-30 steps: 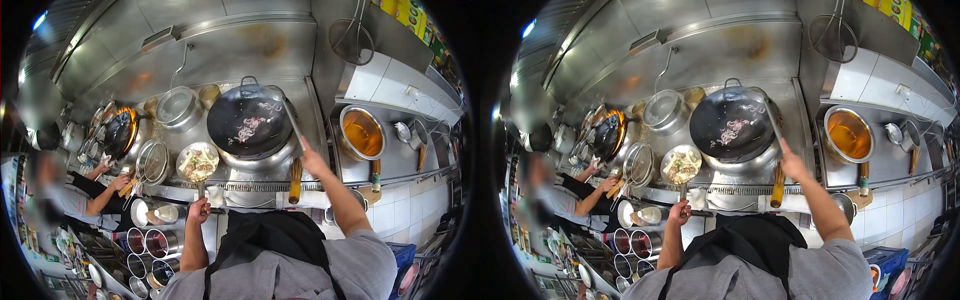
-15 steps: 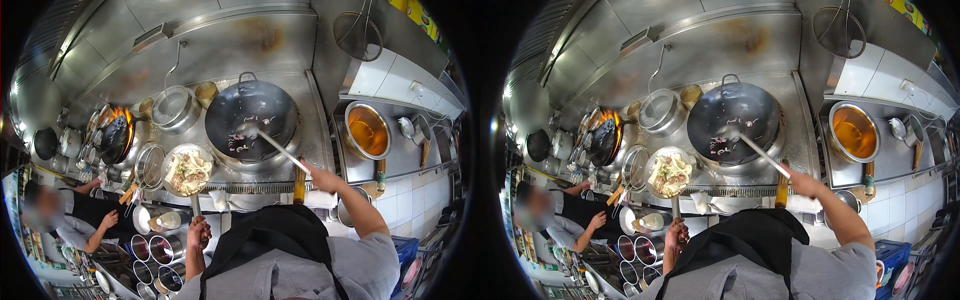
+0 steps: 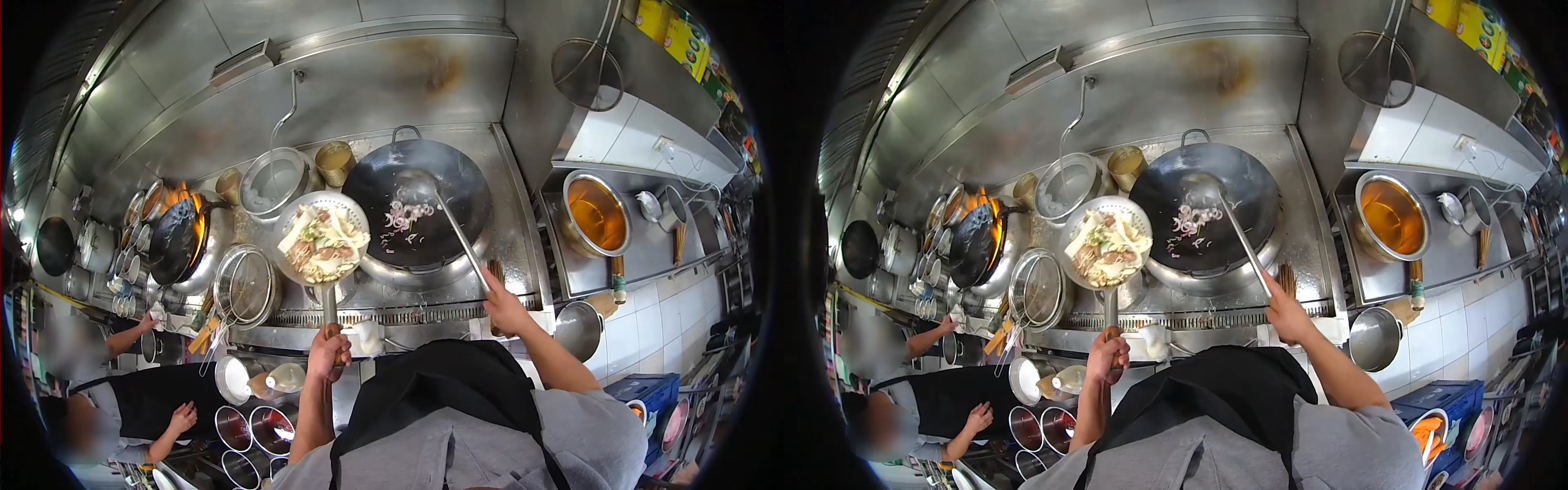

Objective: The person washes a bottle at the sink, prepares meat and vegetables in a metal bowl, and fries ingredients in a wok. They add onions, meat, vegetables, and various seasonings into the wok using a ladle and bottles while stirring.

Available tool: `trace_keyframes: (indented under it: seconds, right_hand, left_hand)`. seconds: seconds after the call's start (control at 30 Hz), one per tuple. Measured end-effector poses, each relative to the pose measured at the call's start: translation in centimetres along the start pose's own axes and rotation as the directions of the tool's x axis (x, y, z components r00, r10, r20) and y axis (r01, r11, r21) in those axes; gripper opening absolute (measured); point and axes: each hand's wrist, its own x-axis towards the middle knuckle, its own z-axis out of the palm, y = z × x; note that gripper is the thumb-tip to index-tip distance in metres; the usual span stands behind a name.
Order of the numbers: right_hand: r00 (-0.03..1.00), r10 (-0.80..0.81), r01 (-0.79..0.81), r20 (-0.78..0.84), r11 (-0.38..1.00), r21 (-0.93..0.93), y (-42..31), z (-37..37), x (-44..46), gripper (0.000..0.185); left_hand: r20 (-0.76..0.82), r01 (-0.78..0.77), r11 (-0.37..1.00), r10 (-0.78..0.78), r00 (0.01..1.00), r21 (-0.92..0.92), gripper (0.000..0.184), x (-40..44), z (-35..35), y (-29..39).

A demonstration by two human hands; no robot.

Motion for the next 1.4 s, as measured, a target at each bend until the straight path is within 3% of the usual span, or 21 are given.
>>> trace_keyframes:
  seconds: [0.07, 0.17, 0.23, 0.33, 0.4, 0.43, 0.5, 0.53, 0.6, 0.73, 0.8, 0.83, 0.9, 0.97, 1.03, 1.07, 1.13, 1.3, 1.33, 1.37, 1.4]
  right_hand:
    - [0.996, -0.074, 0.072, -0.041, 0.997, -0.03, -5.0, -2.1, -3.0, 0.076]
    - [0.969, 0.199, -0.224, 0.143, 0.957, 0.186, -10.6, -4.3, -3.6, 0.076]
    - [0.965, -0.233, 0.233, -0.116, 0.972, -0.014, -11.5, -4.2, -2.7, 0.076]
    - [0.984, -0.15, 0.143, -0.097, 0.987, -0.071, -11.4, -2.1, -0.7, 0.08]
    - [0.993, 0.004, -0.049, 0.115, 0.917, 0.395, -11.6, -0.2, -1.0, 0.079]
    - [0.973, 0.081, -0.193, 0.218, 0.804, 0.563, -12.1, 0.7, -1.3, 0.078]
    - [0.925, 0.042, -0.375, 0.376, 0.236, 0.896, -12.1, 1.5, -1.2, 0.067]
    - [0.929, 0.046, -0.367, 0.368, 0.239, 0.899, -11.0, 1.4, -0.9, 0.067]
    - [0.872, -0.143, -0.478, 0.468, -0.457, 0.75, -8.1, 0.2, 1.0, 0.054]
    - [0.889, -0.08, -0.456, 0.45, -0.222, 0.862, -7.3, -2.3, -0.3, 0.057]
    - [0.931, 0.049, -0.355, 0.361, 0.343, 0.87, -7.4, -4.2, -0.7, 0.073]
    - [0.929, 0.055, -0.364, 0.367, 0.332, 0.87, -6.8, -4.6, -0.7, 0.073]
    - [0.951, 0.017, -0.23, 0.308, 0.706, 0.67, -5.8, -5.5, -0.6, 0.082]
    - [0.949, 0.027, -0.237, 0.315, 0.72, 0.652, -5.2, -6.0, -1.2, 0.084]
    - [0.996, -0.063, 0.063, 0.064, 0.998, 0.007, -3.0, -5.5, -2.0, 0.084]
    - [0.996, -0.065, 0.065, 0.066, 0.998, 0.009, -1.6, -5.3, -2.5, 0.084]
    - [0.995, 0.101, -0.1, -0.015, 0.929, -0.357, 1.8, -5.1, -4.1, 0.08]
    - [0.995, 0.045, -0.071, -0.085, 0.943, -0.326, 5.9, -4.3, -5.1, 0.079]
    - [0.99, 0.139, -0.134, -0.025, 0.981, 0.142, 2.9, -3.8, -4.5, 0.077]
    - [0.978, 0.197, -0.199, 0.067, 0.795, 0.572, -0.4, -3.4, -3.9, 0.074]
    - [0.978, 0.197, -0.201, 0.069, 0.795, 0.573, -4.7, -3.5, -3.3, 0.074]
  left_hand:
    - [0.048, 0.014, 1.0, -0.015, 0.999, 0.005, 0.023, 1.9, 0.0, 0.1]
    - [0.111, 0.017, 1.0, -0.016, 0.994, -0.008, 0.023, 3.0, 2.8, 1.6]
    - [0.117, -0.039, 0.997, 0.031, 0.993, 0.07, 0.026, 3.8, 5.1, 2.4]
    - [0.137, -0.142, 0.984, 0.127, 0.982, 0.104, 0.027, 6.2, 8.6, 2.0]
    - [0.17, -0.205, 0.966, 0.178, 0.969, 0.159, 0.023, 8.8, 10.8, 1.4]
    - [0.204, -0.212, 0.961, 0.174, 0.963, 0.18, 0.021, 10.7, 11.8, 0.9]
    - [0.231, -0.069, 0.987, 0.034, 0.972, 0.145, 0.018, 13.2, 13.5, 1.0]
    - [0.269, -0.052, 0.987, 0.008, 0.963, 0.154, 0.016, 14.2, 13.5, 0.4]
    - [0.251, -0.052, 0.967, -0.013, 0.968, 0.25, 0.017, 15.0, 12.0, -0.7]
    - [0.079, -0.146, 0.818, 0.123, 0.989, 0.557, 0.025, 14.4, 9.5, -0.5]
    - [0.045, -0.238, 0.61, 0.314, 0.948, 0.756, 0.04, 15.6, 7.1, -0.6]
    - [0.04, -0.264, 0.497, 0.416, 0.908, 0.827, 0.044, 15.7, 6.8, -0.3]
    - [-0.067, -0.131, 0.384, 0.461, 0.885, 0.914, 0.047, 13.6, 7.4, 1.7]
    - [-0.056, -0.152, 0.392, 0.469, 0.881, 0.907, 0.05, 13.9, 6.3, 1.7]
    - [-0.075, -0.152, 0.365, 0.538, 0.839, 0.919, 0.052, 13.2, 6.4, 1.4]
    - [-0.077, -0.15, 0.363, 0.54, 0.838, 0.92, 0.052, 12.9, 6.5, 1.4]
    - [-0.168, -0.074, 0.418, 0.511, 0.843, 0.905, 0.054, 12.2, 7.0, 0.9]
    - [-0.163, -0.177, 0.461, 0.606, 0.779, 0.869, 0.057, 12.1, 7.3, -1.5]
    - [-0.146, -0.215, 0.441, 0.652, 0.744, 0.872, 0.058, 11.8, 7.6, -2.1]
    - [-0.137, -0.234, 0.453, 0.648, 0.75, 0.86, 0.061, 11.4, 8.5, -2.7]
    - [-0.138, -0.213, 0.422, 0.661, 0.737, 0.881, 0.062, 11.8, 9.1, -3.8]
